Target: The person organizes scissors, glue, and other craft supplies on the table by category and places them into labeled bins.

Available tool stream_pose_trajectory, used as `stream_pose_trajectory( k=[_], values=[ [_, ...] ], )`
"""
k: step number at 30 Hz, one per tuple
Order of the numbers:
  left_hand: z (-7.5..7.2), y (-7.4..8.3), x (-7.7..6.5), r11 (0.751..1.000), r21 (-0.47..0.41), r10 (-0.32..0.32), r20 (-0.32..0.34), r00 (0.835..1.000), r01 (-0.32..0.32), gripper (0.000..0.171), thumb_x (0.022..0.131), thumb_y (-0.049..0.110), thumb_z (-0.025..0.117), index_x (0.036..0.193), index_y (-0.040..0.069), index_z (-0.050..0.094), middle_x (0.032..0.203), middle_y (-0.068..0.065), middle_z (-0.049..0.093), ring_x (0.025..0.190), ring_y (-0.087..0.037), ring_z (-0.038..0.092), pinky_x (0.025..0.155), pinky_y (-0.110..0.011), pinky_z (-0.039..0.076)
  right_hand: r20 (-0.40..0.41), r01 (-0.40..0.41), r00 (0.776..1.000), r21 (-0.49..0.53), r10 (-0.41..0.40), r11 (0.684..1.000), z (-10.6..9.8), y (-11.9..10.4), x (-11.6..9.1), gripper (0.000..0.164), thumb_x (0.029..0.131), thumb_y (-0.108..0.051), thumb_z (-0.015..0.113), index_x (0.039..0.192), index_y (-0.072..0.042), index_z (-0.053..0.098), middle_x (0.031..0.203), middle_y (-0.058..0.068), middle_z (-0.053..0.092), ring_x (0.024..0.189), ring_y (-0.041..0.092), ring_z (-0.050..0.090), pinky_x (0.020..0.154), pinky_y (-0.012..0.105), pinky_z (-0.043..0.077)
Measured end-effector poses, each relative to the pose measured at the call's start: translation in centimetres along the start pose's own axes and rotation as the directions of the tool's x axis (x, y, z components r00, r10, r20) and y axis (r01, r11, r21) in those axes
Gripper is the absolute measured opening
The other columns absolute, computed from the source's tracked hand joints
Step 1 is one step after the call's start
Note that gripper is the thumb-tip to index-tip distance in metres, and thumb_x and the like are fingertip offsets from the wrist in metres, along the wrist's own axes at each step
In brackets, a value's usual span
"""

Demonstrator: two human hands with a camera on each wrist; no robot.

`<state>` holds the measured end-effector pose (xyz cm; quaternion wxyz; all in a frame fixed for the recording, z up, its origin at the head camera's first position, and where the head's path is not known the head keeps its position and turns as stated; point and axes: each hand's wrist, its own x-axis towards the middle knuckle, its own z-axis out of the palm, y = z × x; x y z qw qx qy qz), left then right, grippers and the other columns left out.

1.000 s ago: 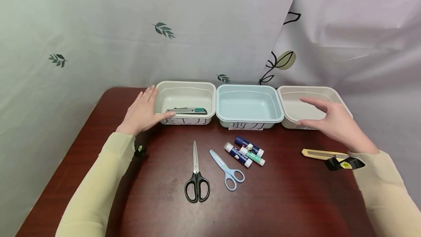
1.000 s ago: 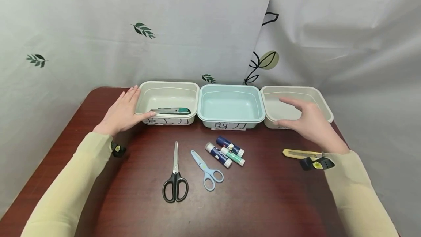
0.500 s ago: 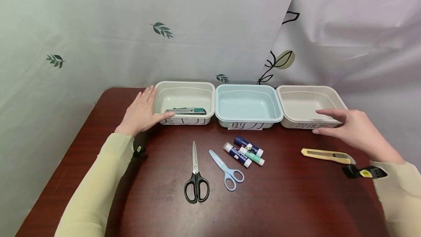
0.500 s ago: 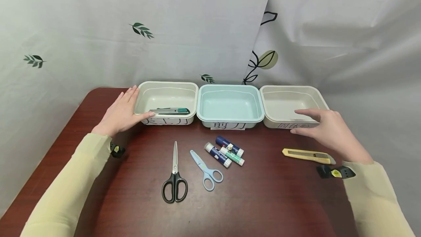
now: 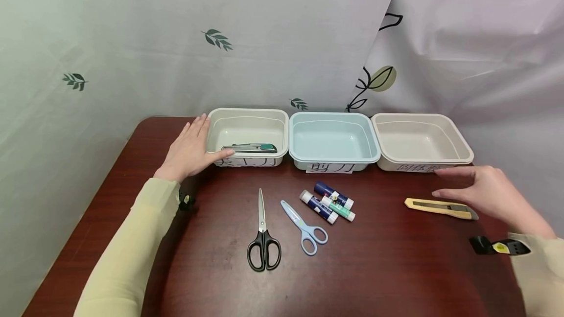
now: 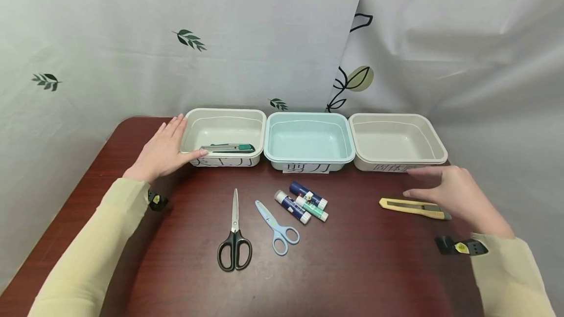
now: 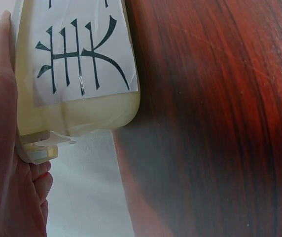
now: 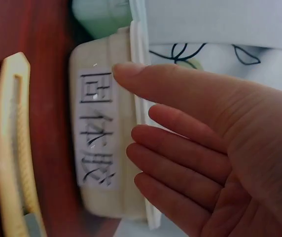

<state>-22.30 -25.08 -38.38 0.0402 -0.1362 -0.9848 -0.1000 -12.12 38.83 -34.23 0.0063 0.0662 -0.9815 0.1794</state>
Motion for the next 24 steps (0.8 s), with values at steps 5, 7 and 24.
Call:
stream_pose_trajectory(
  k=[5, 7, 24],
  values=[
    [-0.1, 0.1, 0.0, 1.0, 0.003, 0.003, 0.003, 1.0, -0.003, 0.12, 0.087, 0.08, 0.053, 0.159, -0.008, 0.014, 0.166, -0.025, 0.013, 0.153, -0.036, 0.011, 0.125, -0.045, 0.004, 0.039, 0.012, 0.999, -0.02, -0.011, 1.0, 1.1, 1.7, -0.8, 0.067, 0.071, -0.049, 0.092, 0.122, -0.009, 0.076, 0.081, 0.004, 0.073, 0.081, 0.028, 0.056, 0.064, 0.031, 0.043],
    [-0.1, 0.1, 0.0, 1.0, 0.003, 0.001, 0.005, 1.0, -0.001, 0.12, 0.087, 0.08, 0.053, 0.159, -0.008, 0.014, 0.166, -0.025, 0.013, 0.153, -0.036, 0.011, 0.124, -0.045, 0.004, 0.06, 0.007, 0.998, -0.009, -0.007, 1.0, 1.7, 2.4, -1.0, 0.07, 0.07, -0.05, 0.092, 0.123, -0.007, 0.075, 0.092, 0.011, 0.074, 0.083, 0.03, 0.057, 0.064, 0.032, 0.044],
    [0.0, 0.0, 0.1, 1.0, -0.008, 0.003, -0.009, 1.0, -0.003, 0.121, 0.087, 0.08, 0.054, 0.16, -0.007, 0.014, 0.165, -0.025, 0.014, 0.153, -0.036, 0.012, 0.125, -0.045, 0.003, 0.124, -0.002, 0.992, 0.092, -0.009, 0.996, 4.3, 5.2, -1.2, 0.041, 0.074, -0.024, 0.093, 0.108, -0.007, 0.076, 0.096, 0.004, 0.072, 0.081, 0.003, 0.058, 0.066, 0.021, 0.045]
  ],
)
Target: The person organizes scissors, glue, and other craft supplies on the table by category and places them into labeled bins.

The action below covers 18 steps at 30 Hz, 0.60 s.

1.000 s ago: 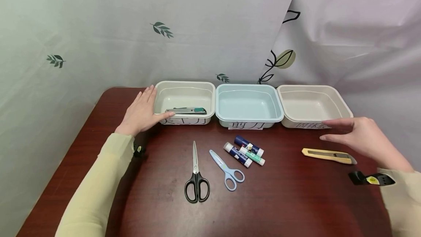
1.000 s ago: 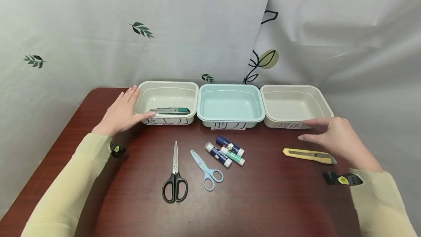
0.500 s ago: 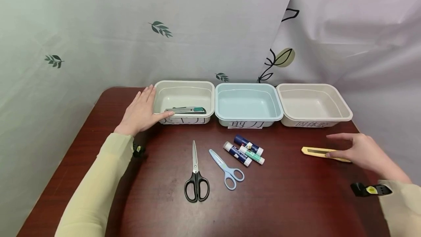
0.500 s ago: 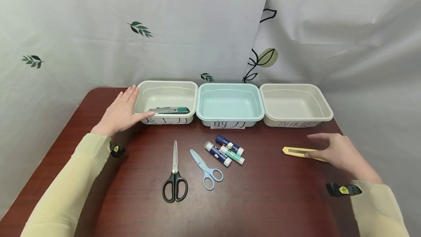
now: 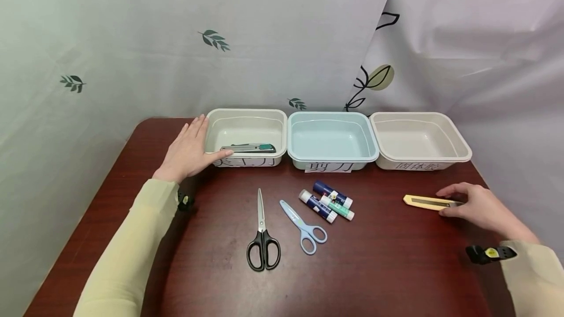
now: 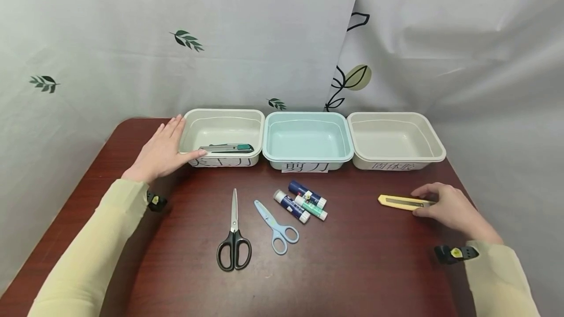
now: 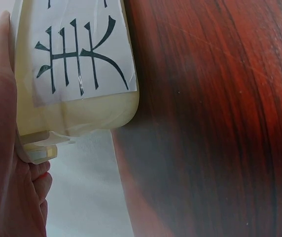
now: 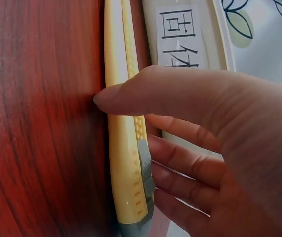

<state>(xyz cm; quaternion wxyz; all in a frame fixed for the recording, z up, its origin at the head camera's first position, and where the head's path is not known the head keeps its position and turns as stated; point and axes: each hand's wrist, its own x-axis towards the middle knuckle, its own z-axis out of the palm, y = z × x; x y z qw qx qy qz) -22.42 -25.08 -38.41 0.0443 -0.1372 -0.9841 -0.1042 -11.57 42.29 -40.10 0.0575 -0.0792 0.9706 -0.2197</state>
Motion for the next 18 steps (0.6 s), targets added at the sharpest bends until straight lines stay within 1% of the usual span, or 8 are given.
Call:
stream_pose_trajectory(
  k=[3, 9, 18],
  values=[
    [0.05, -0.02, 0.02, 1.0, 0.0, 0.001, 0.002, 1.0, -0.001, 0.121, 0.087, 0.08, 0.053, 0.16, -0.007, 0.014, 0.166, -0.025, 0.014, 0.153, -0.036, 0.011, 0.125, -0.045, 0.003, 0.021, -0.015, 1.0, 0.004, 0.015, 1.0, 0.04, 0.06, 0.04, 0.035, 0.076, -0.02, 0.09, 0.106, -0.007, 0.076, 0.093, 0.001, 0.071, 0.078, 0.005, 0.057, 0.065, 0.023, 0.046],
    [0.08, -0.04, 0.08, 1.0, 0.009, 0.003, 0.006, 1.0, -0.003, 0.121, 0.087, 0.081, 0.053, 0.16, -0.007, 0.014, 0.166, -0.025, 0.014, 0.153, -0.036, 0.011, 0.124, -0.047, 0.005, 0.013, -0.016, 1.0, 0.008, 0.016, 1.0, 0.24, 0.31, 0.0, 0.03, 0.076, -0.013, 0.088, 0.103, -0.007, 0.076, 0.084, -0.004, 0.067, 0.071, 0.005, 0.054, 0.061, 0.024, 0.044],
    [0.04, 0.0, 0.05, 1.0, 0.019, 0.003, 0.008, 1.0, -0.004, 0.12, 0.087, 0.08, 0.053, 0.159, -0.008, 0.014, 0.166, -0.025, 0.014, 0.153, -0.037, 0.012, 0.124, -0.047, 0.005, -0.003, -0.004, 1.0, 0.021, 0.004, 1.0, 0.36, 0.27, 0.2, 0.029, 0.075, -0.009, 0.085, 0.102, -0.007, 0.076, 0.083, -0.003, 0.066, 0.07, 0.004, 0.054, 0.061, 0.023, 0.044]
  ],
)
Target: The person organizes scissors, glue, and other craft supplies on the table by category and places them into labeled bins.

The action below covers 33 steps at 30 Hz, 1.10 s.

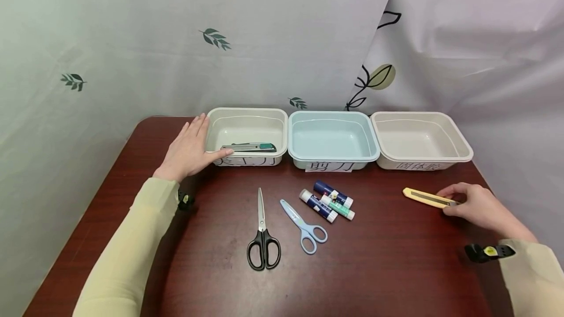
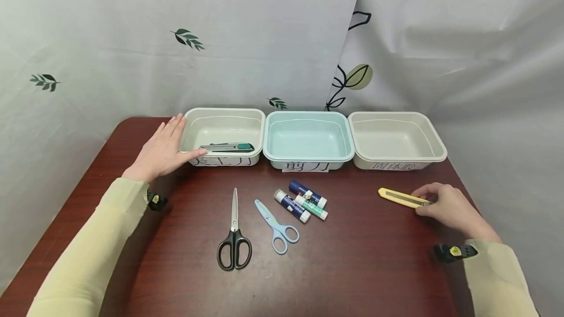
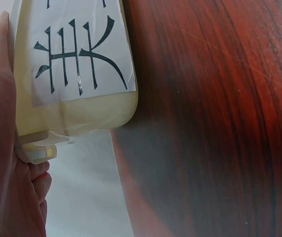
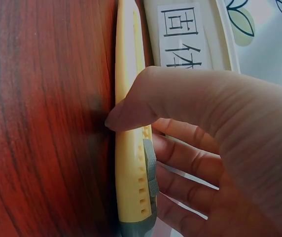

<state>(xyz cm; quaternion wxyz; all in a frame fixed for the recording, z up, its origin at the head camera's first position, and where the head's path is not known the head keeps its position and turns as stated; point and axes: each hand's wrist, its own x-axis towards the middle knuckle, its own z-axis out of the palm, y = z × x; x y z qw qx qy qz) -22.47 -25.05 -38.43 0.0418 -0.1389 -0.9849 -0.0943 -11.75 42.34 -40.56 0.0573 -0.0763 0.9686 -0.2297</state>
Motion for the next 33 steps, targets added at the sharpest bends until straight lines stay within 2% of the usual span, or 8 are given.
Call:
stream_pose_trajectory(
  k=[21, 27, 33],
  values=[
    [-0.13, 0.06, -0.03, 1.0, 0.027, 0.008, 0.01, 1.0, -0.008, 0.121, 0.088, 0.081, 0.05, 0.159, -0.008, 0.012, 0.166, -0.025, 0.012, 0.153, -0.037, 0.011, 0.124, -0.048, 0.007, -0.005, 0.005, 1.0, -0.032, -0.005, 0.999, -0.3, -0.22, 0.45, 0.03, 0.073, -0.013, 0.088, 0.1, -0.007, 0.078, 0.08, -0.005, 0.067, 0.07, 0.004, 0.053, 0.059, 0.025, 0.044],
    [-0.25, 0.13, -0.14, 1.0, 0.018, 0.01, 0.024, 1.0, -0.011, 0.119, 0.089, 0.081, 0.049, 0.159, -0.008, 0.011, 0.167, -0.023, 0.01, 0.154, -0.035, 0.009, 0.124, -0.046, 0.003, -0.026, 0.025, 0.999, -0.034, -0.026, 0.999, -0.21, -0.26, 0.58, 0.029, 0.072, -0.011, 0.088, 0.099, -0.009, 0.078, 0.079, -0.006, 0.067, 0.069, 0.003, 0.053, 0.059, 0.024, 0.043],
    [-0.3, 0.2, -0.14, 1.0, 0.017, 0.013, 0.032, 0.999, -0.014, 0.118, 0.089, 0.08, 0.049, 0.159, -0.008, 0.011, 0.167, -0.023, 0.009, 0.154, -0.035, 0.008, 0.124, -0.045, 0.002, -0.023, 0.007, 1.0, -0.041, -0.008, 0.999, -0.28, -0.45, 0.56, 0.03, 0.072, -0.013, 0.089, 0.101, -0.008, 0.079, 0.08, -0.005, 0.067, 0.07, 0.004, 0.053, 0.06, 0.024, 0.044]
  ],
)
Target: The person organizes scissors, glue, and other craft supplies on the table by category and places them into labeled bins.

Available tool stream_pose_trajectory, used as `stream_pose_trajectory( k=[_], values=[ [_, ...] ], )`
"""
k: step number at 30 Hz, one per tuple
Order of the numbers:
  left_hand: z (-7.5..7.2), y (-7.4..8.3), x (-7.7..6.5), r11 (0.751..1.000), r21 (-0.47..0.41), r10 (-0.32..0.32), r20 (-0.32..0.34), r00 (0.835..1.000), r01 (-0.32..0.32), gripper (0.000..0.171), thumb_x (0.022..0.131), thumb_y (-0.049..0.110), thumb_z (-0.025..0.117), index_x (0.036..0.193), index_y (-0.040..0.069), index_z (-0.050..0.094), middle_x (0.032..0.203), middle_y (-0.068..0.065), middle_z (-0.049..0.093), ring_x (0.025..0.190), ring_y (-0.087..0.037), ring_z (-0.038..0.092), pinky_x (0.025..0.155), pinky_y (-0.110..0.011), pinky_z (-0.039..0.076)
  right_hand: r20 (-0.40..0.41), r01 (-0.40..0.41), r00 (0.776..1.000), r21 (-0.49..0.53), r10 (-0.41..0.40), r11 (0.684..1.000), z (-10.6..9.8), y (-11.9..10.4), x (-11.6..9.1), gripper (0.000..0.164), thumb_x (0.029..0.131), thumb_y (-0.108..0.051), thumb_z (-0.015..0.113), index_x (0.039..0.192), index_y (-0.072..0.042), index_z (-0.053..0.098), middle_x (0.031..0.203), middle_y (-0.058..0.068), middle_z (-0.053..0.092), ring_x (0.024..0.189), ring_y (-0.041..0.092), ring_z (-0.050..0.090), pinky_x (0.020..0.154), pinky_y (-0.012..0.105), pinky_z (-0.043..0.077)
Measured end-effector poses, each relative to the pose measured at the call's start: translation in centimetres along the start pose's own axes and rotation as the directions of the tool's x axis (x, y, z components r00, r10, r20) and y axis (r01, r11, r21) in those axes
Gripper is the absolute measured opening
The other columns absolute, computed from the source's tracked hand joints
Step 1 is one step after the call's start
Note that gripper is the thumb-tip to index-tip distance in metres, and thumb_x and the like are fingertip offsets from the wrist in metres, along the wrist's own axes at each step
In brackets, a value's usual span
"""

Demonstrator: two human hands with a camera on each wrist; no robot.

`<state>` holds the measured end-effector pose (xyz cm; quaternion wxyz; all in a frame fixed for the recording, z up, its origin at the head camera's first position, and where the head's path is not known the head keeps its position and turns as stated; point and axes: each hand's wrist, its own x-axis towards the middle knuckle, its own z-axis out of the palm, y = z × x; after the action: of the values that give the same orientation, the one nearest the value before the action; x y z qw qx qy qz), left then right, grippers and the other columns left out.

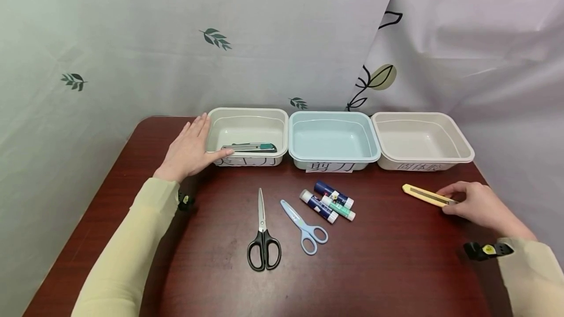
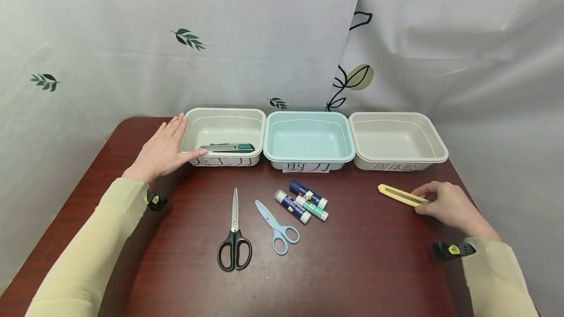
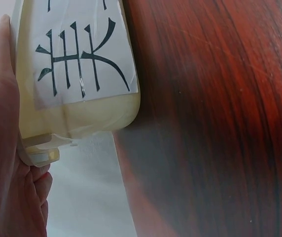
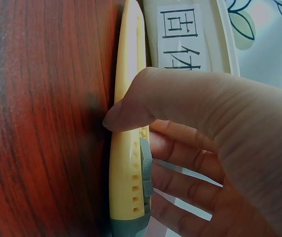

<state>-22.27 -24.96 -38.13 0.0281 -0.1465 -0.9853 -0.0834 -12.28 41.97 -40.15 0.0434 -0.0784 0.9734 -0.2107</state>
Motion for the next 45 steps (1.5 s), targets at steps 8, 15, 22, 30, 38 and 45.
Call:
stream_pose_trajectory(
  k=[8, 15, 22, 30, 38, 45],
  values=[
    [0.0, 0.0, 0.1, 1.0, 0.007, 0.0, -0.004, 1.0, 0.0, 0.119, 0.089, 0.08, 0.05, 0.159, -0.008, 0.012, 0.166, -0.024, 0.011, 0.153, -0.036, 0.01, 0.124, -0.047, 0.004, -0.03, 0.021, 0.999, -0.023, -0.022, 1.0, -0.3, -1.1, 0.3, 0.034, 0.073, -0.014, 0.091, 0.104, -0.01, 0.079, 0.09, 0.0, 0.07, 0.077, 0.009, 0.055, 0.062, 0.024, 0.044],
    [0.1, -0.1, 0.1, 1.0, 0.016, 0.001, -0.012, 1.0, -0.001, 0.118, 0.089, 0.08, 0.049, 0.159, -0.008, 0.013, 0.166, -0.024, 0.012, 0.153, -0.037, 0.012, 0.124, -0.048, 0.006, -0.09, 0.1, 0.991, -0.038, -0.103, 0.994, -0.4, -3.7, 0.9, 0.034, 0.067, -0.01, 0.093, 0.098, -0.014, 0.079, 0.087, -0.004, 0.069, 0.073, 0.009, 0.056, 0.059, 0.024, 0.045],
    [0.1, -0.1, 0.1, 1.0, 0.018, 0.0, -0.002, 1.0, 0.0, 0.119, 0.089, 0.081, 0.047, 0.159, -0.008, 0.012, 0.166, -0.023, 0.011, 0.153, -0.037, 0.011, 0.124, -0.048, 0.005, -0.157, 0.22, 0.961, -0.052, -0.226, 0.974, -0.2, -6.8, 1.5, 0.037, 0.066, -0.007, 0.091, 0.099, -0.02, 0.079, 0.088, -0.008, 0.07, 0.073, 0.009, 0.057, 0.062, 0.018, 0.042],
    [0.1, -0.1, 0.1, 1.0, 0.014, 0.001, 0.001, 1.0, -0.001, 0.119, 0.089, 0.081, 0.047, 0.16, -0.007, 0.011, 0.167, -0.023, 0.011, 0.153, -0.036, 0.01, 0.124, -0.049, 0.006, -0.144, 0.302, 0.941, -0.043, -0.305, 0.952, -0.1, -10.6, 2.5, 0.038, 0.068, -0.005, 0.09, 0.102, -0.018, 0.079, 0.091, -0.009, 0.068, 0.077, 0.012, 0.057, 0.065, 0.025, 0.046],
    [0.0, -0.1, 0.0, 1.0, 0.007, -0.004, 0.006, 1.0, 0.004, 0.118, 0.089, 0.081, 0.047, 0.16, -0.007, 0.011, 0.167, -0.023, 0.01, 0.153, -0.036, 0.009, 0.124, -0.047, 0.004, -0.158, 0.396, 0.906, -0.003, -0.392, 0.918, 0.3, -13.2, 3.8, 0.038, 0.07, -0.003, 0.088, 0.102, -0.02, 0.079, 0.088, -0.013, 0.064, 0.074, 0.007, 0.056, 0.064, 0.022, 0.049],
    [0.1, -0.1, 0.1, 1.0, 0.014, 0.006, -0.012, 1.0, -0.006, 0.118, 0.089, 0.081, 0.048, 0.159, -0.008, 0.013, 0.166, -0.024, 0.013, 0.152, -0.038, 0.013, 0.124, -0.049, 0.007, -0.122, 0.432, 0.894, -0.008, -0.43, 0.902, 0.6, -15.3, 5.1, 0.034, 0.072, -0.004, 0.085, 0.102, -0.016, 0.078, 0.088, -0.01, 0.065, 0.074, 0.008, 0.059, 0.064, 0.03, 0.055]
  ],
)
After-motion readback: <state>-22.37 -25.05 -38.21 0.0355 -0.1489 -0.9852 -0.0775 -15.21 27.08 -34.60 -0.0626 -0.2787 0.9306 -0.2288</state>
